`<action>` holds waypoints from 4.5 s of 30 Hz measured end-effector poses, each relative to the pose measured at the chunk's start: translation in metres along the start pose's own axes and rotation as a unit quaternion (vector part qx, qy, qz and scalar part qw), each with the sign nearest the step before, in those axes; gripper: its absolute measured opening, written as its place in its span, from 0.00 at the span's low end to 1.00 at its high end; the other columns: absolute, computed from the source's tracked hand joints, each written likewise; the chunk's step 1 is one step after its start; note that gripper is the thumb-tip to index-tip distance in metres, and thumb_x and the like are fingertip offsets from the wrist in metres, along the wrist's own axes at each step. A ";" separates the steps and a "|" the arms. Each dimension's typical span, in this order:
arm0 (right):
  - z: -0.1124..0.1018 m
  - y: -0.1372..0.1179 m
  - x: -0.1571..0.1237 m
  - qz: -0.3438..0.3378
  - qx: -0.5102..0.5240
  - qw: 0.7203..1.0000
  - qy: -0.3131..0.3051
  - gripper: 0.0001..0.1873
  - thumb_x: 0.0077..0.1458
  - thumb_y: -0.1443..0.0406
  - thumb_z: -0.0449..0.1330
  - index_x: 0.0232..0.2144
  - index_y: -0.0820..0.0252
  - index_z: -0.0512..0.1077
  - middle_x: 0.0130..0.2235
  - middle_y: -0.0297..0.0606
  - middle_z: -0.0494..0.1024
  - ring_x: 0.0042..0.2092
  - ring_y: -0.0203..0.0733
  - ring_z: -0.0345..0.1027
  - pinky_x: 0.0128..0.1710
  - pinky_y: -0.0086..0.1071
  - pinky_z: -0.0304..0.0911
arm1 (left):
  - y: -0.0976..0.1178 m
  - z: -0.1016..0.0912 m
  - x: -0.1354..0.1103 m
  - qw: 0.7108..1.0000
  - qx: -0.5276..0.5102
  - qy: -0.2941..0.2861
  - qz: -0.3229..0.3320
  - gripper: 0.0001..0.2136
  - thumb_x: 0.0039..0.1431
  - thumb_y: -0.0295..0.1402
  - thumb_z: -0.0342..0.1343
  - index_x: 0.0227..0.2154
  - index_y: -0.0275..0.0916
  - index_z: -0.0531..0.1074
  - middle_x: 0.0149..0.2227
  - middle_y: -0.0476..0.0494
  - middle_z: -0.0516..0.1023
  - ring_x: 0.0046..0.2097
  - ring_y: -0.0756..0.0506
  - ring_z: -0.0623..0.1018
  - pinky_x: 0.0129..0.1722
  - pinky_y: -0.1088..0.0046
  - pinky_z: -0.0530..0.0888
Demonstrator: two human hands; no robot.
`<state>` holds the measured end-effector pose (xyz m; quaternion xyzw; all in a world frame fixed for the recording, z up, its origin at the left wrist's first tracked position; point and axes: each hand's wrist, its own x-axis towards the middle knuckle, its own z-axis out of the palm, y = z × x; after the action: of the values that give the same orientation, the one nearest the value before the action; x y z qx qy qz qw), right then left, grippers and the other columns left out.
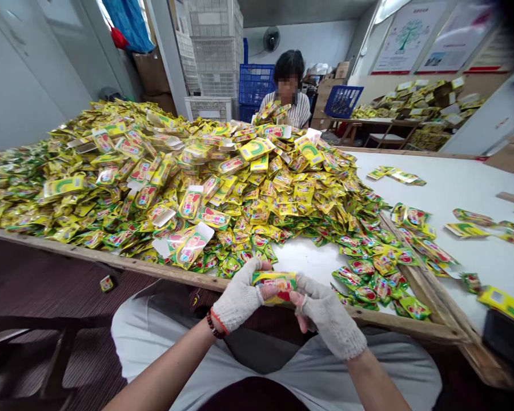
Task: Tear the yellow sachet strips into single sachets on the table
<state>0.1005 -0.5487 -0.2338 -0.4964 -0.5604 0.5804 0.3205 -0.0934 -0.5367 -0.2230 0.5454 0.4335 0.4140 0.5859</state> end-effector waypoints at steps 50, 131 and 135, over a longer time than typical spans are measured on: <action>-0.042 0.012 0.088 -0.093 -0.043 0.987 0.121 0.17 0.49 0.54 0.58 0.36 0.60 0.69 0.22 0.30 0.72 0.21 0.34 0.64 0.21 0.27 0.62 | -0.008 -0.021 0.089 0.780 0.625 -0.003 0.042 0.13 0.50 0.37 0.59 0.39 0.42 0.68 0.39 0.43 0.75 0.41 0.41 0.75 0.37 0.69 0.68; -0.005 -0.025 0.036 -0.163 -0.307 0.934 0.086 0.12 0.52 0.66 0.53 0.24 0.60 0.75 0.26 0.39 0.77 0.30 0.40 0.69 0.33 0.32 0.63 | -0.009 -0.019 0.008 0.772 0.602 0.052 0.196 0.28 0.43 0.30 0.60 0.50 0.42 0.62 0.49 0.41 0.67 0.49 0.38 0.68 0.48 0.60 0.69; -0.003 -0.024 0.030 -0.048 -0.142 0.989 -0.003 0.19 0.56 0.58 0.52 0.44 0.62 0.74 0.17 0.32 0.72 0.18 0.34 0.59 0.19 0.27 0.54 | -0.005 -0.015 0.009 0.779 0.599 0.068 0.170 0.29 0.44 0.31 0.60 0.52 0.42 0.62 0.48 0.41 0.67 0.48 0.38 0.68 0.47 0.60 0.70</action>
<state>0.0903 -0.5157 -0.2163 -0.5075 -0.6612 0.4802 0.2733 -0.1047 -0.5243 -0.2291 0.8217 0.5329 0.1997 0.0296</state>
